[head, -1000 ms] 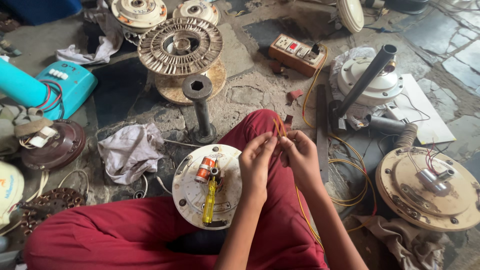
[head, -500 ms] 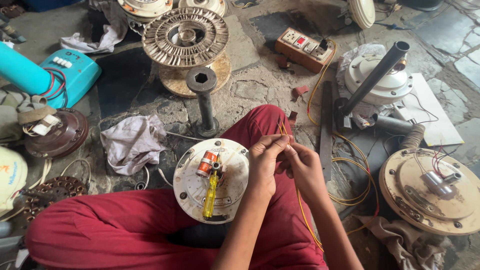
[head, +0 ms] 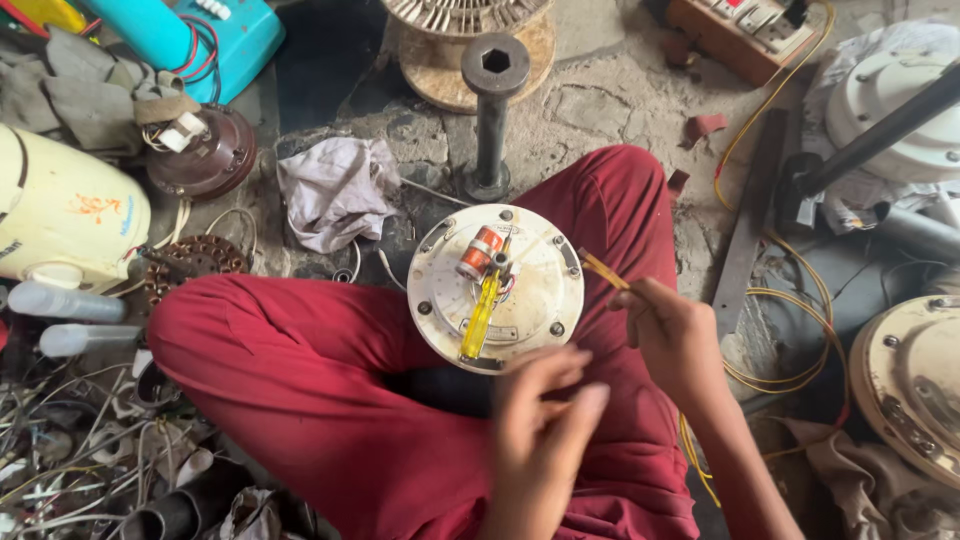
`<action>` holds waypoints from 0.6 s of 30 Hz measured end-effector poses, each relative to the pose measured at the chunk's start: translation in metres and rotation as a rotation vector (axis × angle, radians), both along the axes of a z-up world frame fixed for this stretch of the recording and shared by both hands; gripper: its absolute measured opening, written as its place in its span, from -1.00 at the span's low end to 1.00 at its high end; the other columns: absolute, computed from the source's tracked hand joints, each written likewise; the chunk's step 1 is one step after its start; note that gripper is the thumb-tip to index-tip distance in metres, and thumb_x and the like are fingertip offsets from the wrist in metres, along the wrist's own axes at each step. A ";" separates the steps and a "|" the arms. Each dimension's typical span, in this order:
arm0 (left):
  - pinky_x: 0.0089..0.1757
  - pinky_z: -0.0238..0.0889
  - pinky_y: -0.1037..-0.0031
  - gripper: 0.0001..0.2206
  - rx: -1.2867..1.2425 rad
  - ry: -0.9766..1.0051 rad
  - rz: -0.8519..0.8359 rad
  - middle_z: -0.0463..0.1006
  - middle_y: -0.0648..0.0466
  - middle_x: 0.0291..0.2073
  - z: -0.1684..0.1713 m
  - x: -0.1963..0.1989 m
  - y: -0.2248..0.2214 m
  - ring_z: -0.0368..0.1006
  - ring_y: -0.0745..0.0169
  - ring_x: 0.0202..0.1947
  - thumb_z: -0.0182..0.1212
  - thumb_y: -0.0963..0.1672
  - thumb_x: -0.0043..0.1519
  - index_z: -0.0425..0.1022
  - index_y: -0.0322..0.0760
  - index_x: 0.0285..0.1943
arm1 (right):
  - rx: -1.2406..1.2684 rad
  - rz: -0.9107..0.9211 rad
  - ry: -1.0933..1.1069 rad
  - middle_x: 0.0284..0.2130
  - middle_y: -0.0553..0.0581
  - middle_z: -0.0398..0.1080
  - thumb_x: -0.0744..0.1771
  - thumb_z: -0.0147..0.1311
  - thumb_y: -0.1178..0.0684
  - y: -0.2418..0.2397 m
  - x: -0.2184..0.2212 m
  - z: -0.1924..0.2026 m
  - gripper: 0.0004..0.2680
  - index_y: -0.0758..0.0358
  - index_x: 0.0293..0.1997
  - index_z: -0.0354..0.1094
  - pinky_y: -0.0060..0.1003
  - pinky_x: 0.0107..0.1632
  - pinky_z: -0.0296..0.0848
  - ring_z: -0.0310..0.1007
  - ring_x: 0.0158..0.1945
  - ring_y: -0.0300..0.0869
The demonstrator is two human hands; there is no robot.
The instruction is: The person sits on the floor and uses a screwdriver to connect wires to a ceiling fan motor. They strip wire ends, insert them into terminal screws, and tighten the connections while handling the motor and a power strip.
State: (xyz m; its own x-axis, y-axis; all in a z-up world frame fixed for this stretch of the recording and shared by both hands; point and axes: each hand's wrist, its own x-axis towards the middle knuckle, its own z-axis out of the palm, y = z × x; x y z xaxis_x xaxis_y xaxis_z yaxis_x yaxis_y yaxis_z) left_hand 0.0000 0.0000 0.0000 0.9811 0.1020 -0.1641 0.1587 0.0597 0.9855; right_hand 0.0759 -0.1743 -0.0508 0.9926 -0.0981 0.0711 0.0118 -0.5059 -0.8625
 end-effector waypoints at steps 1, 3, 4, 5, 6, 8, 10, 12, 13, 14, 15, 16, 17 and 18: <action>-0.09 0.46 0.42 -0.81 0.244 -0.176 0.088 0.52 0.07 0.03 0.003 -0.010 0.018 0.51 0.23 0.01 0.33 -0.11 0.20 0.58 -0.23 -0.05 | -0.082 0.035 -0.042 -0.62 0.21 0.38 0.37 0.02 0.20 0.002 -0.003 0.002 -0.91 0.30 -0.22 0.48 -0.27 -0.45 0.36 0.41 -0.57 -0.12; -0.11 0.35 0.45 -0.84 0.588 -0.266 0.273 0.57 0.09 -0.06 0.005 -0.010 0.048 0.50 0.26 -0.04 0.30 -0.14 0.21 0.55 -0.22 -0.07 | -0.172 0.085 -0.072 -0.56 0.27 0.44 0.33 0.03 0.21 0.006 -0.004 0.004 -0.92 0.27 -0.20 0.47 -0.21 -0.44 0.41 0.50 -0.54 -0.02; -0.15 0.34 0.47 -0.80 0.649 -0.241 0.270 0.56 0.07 -0.10 0.004 -0.004 0.062 0.49 0.27 -0.10 0.30 -0.13 0.21 0.54 -0.27 -0.04 | -0.180 0.100 -0.061 -0.54 0.27 0.46 0.32 0.03 0.22 0.007 -0.004 0.004 -0.92 0.26 -0.20 0.46 -0.18 -0.43 0.44 0.53 -0.52 0.02; -0.19 0.32 0.49 -0.77 0.711 -0.220 0.267 0.56 0.05 -0.13 0.003 0.006 0.073 0.48 0.28 -0.15 0.29 -0.11 0.21 0.52 -0.31 -0.01 | -0.187 0.112 -0.055 -0.52 0.28 0.48 0.30 0.03 0.22 0.009 -0.001 0.003 -0.91 0.25 -0.20 0.45 -0.15 -0.42 0.46 0.56 -0.50 0.05; -0.23 0.33 0.52 -0.76 0.584 -0.125 0.186 0.59 0.07 -0.19 0.002 0.016 0.082 0.51 0.31 -0.22 0.26 -0.08 0.22 0.53 -0.29 -0.01 | -0.217 0.121 -0.119 -0.49 0.28 0.49 0.31 0.05 0.21 0.011 0.002 0.002 -0.94 0.26 -0.21 0.44 -0.13 -0.41 0.46 0.55 -0.45 0.08; -0.29 0.37 0.59 -0.74 0.333 0.077 0.025 0.65 0.11 -0.31 -0.006 0.037 0.094 0.56 0.38 -0.35 0.20 -0.02 0.25 0.53 -0.24 -0.01 | -0.272 0.141 -0.236 -0.43 0.27 0.51 0.33 0.09 0.18 0.015 0.006 -0.004 -0.98 0.26 -0.23 0.41 -0.08 -0.38 0.45 0.54 -0.37 0.13; -0.41 0.27 0.57 -0.69 0.294 0.216 -0.118 0.65 0.10 -0.46 -0.017 0.058 0.095 0.52 0.40 -0.48 0.14 0.02 0.29 0.55 -0.30 -0.16 | -0.308 0.128 -0.278 -0.39 0.27 0.50 0.32 0.09 0.20 0.020 0.008 -0.010 -0.97 0.27 -0.22 0.38 -0.05 -0.37 0.45 0.52 -0.34 0.16; -0.49 0.23 0.57 -0.62 0.184 0.330 -0.203 0.60 0.09 -0.57 -0.028 0.069 0.091 0.47 0.39 -0.58 0.09 0.05 0.32 0.54 -0.35 -0.26 | -0.331 0.120 -0.299 -0.37 0.26 0.50 0.31 0.10 0.20 0.023 0.010 -0.015 -0.97 0.27 -0.23 0.37 -0.03 -0.36 0.45 0.51 -0.33 0.17; -0.51 0.24 0.57 -0.60 0.098 0.376 -0.217 0.56 0.08 -0.60 -0.033 0.072 0.087 0.43 0.37 -0.62 0.08 0.06 0.34 0.53 -0.36 -0.29 | -0.332 0.119 -0.298 -0.38 0.25 0.50 0.31 0.10 0.20 0.025 0.010 -0.017 -0.97 0.27 -0.24 0.36 -0.02 -0.35 0.44 0.51 -0.32 0.16; -0.53 0.24 0.58 -0.58 0.012 0.423 -0.231 0.52 0.06 -0.64 -0.035 0.074 0.085 0.39 0.35 -0.65 0.07 0.06 0.36 0.51 -0.38 -0.32 | -0.332 0.117 -0.296 -0.38 0.24 0.49 0.32 0.10 0.20 0.026 0.011 -0.019 -0.98 0.26 -0.25 0.36 -0.02 -0.35 0.44 0.51 -0.32 0.16; -0.54 0.21 0.60 -0.59 -0.028 0.417 -0.231 0.51 0.09 -0.63 -0.037 0.074 0.083 0.38 0.39 -0.65 0.05 0.06 0.36 0.52 -0.36 -0.30 | -0.320 0.118 -0.310 -0.38 0.24 0.49 0.32 0.09 0.21 0.026 0.011 -0.021 -0.98 0.26 -0.25 0.36 -0.02 -0.35 0.45 0.51 -0.32 0.15; -0.54 0.18 0.62 -0.60 -0.068 0.412 -0.231 0.50 0.12 -0.63 -0.038 0.073 0.080 0.37 0.42 -0.65 0.04 0.06 0.35 0.53 -0.34 -0.29 | -0.307 0.119 -0.324 -0.38 0.24 0.49 0.31 0.08 0.21 0.025 0.012 -0.023 -0.98 0.27 -0.24 0.35 -0.03 -0.34 0.45 0.51 -0.31 0.15; -0.55 0.15 0.65 -0.60 -0.102 0.411 -0.229 0.48 0.15 -0.62 -0.037 0.070 0.081 0.36 0.46 -0.65 0.02 0.06 0.35 0.54 -0.33 -0.28 | -0.289 0.121 -0.335 -0.37 0.24 0.48 0.31 0.07 0.22 0.026 0.011 -0.026 -0.98 0.27 -0.24 0.35 -0.04 -0.34 0.46 0.52 -0.31 0.15; -0.55 0.12 0.65 -0.62 -0.135 0.425 -0.218 0.44 0.18 -0.63 -0.035 0.069 0.080 0.31 0.48 -0.66 0.03 0.05 0.35 0.53 -0.33 -0.27 | -0.296 0.116 -0.330 -0.38 0.24 0.48 0.31 0.08 0.22 0.027 0.010 -0.027 -0.97 0.27 -0.23 0.36 -0.03 -0.35 0.45 0.51 -0.32 0.15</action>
State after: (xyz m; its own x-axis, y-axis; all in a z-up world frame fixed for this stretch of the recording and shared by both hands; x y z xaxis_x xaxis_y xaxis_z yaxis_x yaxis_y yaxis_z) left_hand 0.0688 0.0804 -0.0353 0.8207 -0.1477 -0.5519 0.5677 0.1030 0.8167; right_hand 0.0862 -0.1473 -0.0782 0.9152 0.0849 0.3940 0.3333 -0.7088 -0.6216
